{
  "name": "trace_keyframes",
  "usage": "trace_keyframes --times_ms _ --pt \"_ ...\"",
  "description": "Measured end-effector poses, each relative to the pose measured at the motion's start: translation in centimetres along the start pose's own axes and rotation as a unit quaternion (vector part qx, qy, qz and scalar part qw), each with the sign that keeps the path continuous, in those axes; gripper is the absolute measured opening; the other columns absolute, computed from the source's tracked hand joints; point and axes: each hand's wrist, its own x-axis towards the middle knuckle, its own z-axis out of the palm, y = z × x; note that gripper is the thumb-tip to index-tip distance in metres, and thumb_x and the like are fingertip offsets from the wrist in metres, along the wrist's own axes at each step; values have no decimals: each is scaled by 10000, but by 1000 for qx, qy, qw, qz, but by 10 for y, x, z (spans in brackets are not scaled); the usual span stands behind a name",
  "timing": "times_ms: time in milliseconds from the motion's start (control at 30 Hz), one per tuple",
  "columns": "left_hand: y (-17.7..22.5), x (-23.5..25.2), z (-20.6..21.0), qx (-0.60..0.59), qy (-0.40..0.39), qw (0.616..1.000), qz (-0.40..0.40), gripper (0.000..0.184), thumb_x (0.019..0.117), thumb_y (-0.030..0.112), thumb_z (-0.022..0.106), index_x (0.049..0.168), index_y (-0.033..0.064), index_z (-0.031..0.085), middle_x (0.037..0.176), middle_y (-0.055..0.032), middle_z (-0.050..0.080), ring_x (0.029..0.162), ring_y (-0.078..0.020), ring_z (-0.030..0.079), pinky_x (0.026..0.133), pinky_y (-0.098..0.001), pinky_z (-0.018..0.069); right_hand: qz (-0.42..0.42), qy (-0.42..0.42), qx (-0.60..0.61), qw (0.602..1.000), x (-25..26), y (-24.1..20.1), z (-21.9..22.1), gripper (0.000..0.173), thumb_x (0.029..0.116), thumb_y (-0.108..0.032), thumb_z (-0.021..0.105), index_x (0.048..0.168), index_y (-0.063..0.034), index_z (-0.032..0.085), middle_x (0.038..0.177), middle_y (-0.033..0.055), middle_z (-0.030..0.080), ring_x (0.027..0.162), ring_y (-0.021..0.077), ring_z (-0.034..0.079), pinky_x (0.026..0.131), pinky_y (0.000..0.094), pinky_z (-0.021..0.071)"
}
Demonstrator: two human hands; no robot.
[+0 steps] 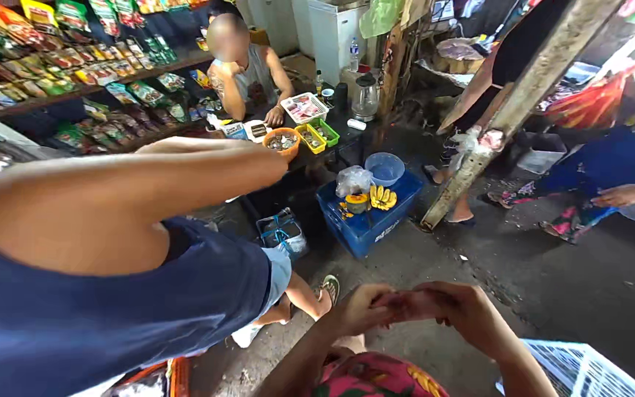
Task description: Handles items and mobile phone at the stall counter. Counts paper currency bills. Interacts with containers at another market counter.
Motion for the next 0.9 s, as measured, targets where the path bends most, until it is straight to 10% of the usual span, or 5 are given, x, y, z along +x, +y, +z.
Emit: trace_keyframes --times_ms 167,367,633,900 --pt "-15 68 -71 -73 161 984 3 177 985 167 669 1095 47 738 863 16 739 623 -5 626 560 -196 530 -1 -14 38 999 89 40 -19 240 975 -133 619 1176 -113 748 934 -27 763 684 24 689 612 222 605" --pt "-14 154 -151 -243 345 906 8 215 1068 159 506 1168 7 621 812 -21 666 570 -47 560 521 -205 484 90 -30 18 995 242 34 -45 264 1005 -151 604 1223 -91 741 906 18 755 648 63 674 594 269 593" --pt "-63 148 -204 -181 472 862 -38 234 1039 146 503 1169 28 656 773 30 617 555 -26 530 524 -199 477 29 -9 41 999 478 6 -11 289 1044 -110 566 1296 -50 695 869 79 749 604 114 681 572 295 601" --pt "-146 141 -166 -265 686 643 -214 216 1028 132 520 1162 17 644 734 41 614 523 -4 514 500 -180 456 130 -22 107 986 791 83 91 346 1110 -189 379 1354 7 528 1008 110 736 738 149 695 666 317 571"
